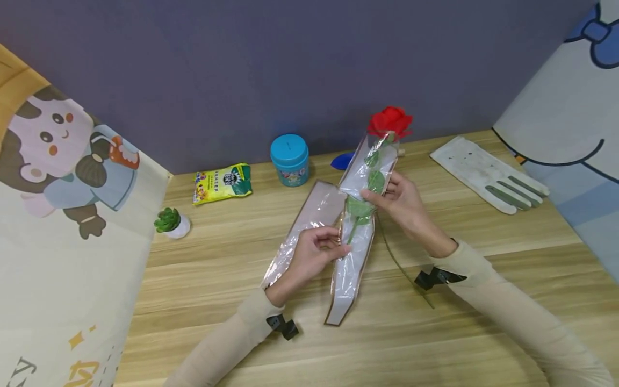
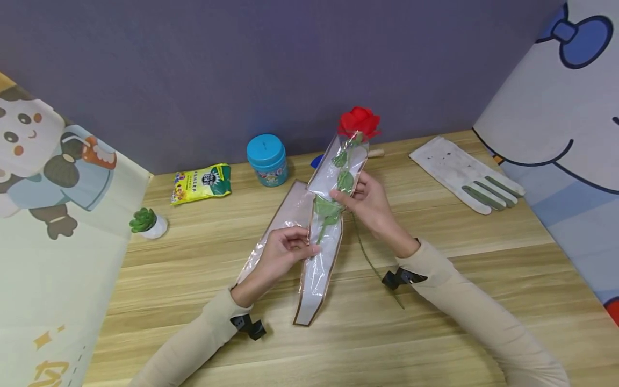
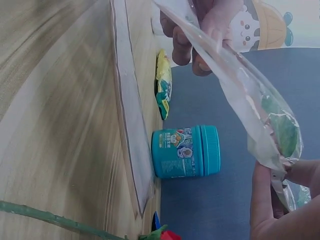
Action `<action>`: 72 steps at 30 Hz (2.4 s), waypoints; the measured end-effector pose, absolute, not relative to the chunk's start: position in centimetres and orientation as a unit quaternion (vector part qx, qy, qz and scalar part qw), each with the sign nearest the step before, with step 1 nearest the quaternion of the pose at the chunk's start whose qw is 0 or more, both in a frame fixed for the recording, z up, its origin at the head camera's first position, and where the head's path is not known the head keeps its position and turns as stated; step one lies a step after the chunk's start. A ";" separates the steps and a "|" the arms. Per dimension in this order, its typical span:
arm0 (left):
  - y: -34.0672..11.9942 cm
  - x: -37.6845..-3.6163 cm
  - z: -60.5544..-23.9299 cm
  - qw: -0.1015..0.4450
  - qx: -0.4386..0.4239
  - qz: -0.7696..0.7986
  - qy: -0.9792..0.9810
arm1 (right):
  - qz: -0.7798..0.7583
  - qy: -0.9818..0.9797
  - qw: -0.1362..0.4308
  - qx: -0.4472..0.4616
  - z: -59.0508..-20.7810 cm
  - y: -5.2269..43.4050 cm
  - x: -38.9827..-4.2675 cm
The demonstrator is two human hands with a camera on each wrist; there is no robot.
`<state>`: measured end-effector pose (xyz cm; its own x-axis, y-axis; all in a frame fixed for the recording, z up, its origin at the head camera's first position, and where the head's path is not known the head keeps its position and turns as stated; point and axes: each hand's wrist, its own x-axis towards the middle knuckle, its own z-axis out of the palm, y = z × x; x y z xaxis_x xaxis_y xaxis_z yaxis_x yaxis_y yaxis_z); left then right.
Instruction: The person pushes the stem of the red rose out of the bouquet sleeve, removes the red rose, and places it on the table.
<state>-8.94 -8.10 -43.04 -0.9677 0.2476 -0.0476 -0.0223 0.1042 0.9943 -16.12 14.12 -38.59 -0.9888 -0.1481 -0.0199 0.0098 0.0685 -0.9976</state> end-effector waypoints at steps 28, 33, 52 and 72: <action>-8.7 -8.5 -43.3 0.166 0.117 0.660 0.723 | -0.763 0.645 0.040 -0.005 -36.5 15.5 -17.0; -8.9 -8.6 -43.1 0.165 0.121 0.653 0.729 | -0.761 0.647 0.033 -0.004 -35.9 15.8 -17.1; -9.8 -9.2 -43.1 0.164 0.122 0.655 0.728 | -0.753 0.657 0.008 -0.042 -36.3 15.3 -16.7; -9.2 -9.5 -43.0 0.143 0.120 0.702 0.688 | -0.735 0.676 0.052 -0.033 -37.9 14.6 -16.1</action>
<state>-9.50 -9.19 -43.01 -0.9302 0.3659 -0.0282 -0.0357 -0.0137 0.9993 -16.13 14.59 -37.86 -0.9925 -0.1202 -0.0212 0.0312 -0.0818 -0.9962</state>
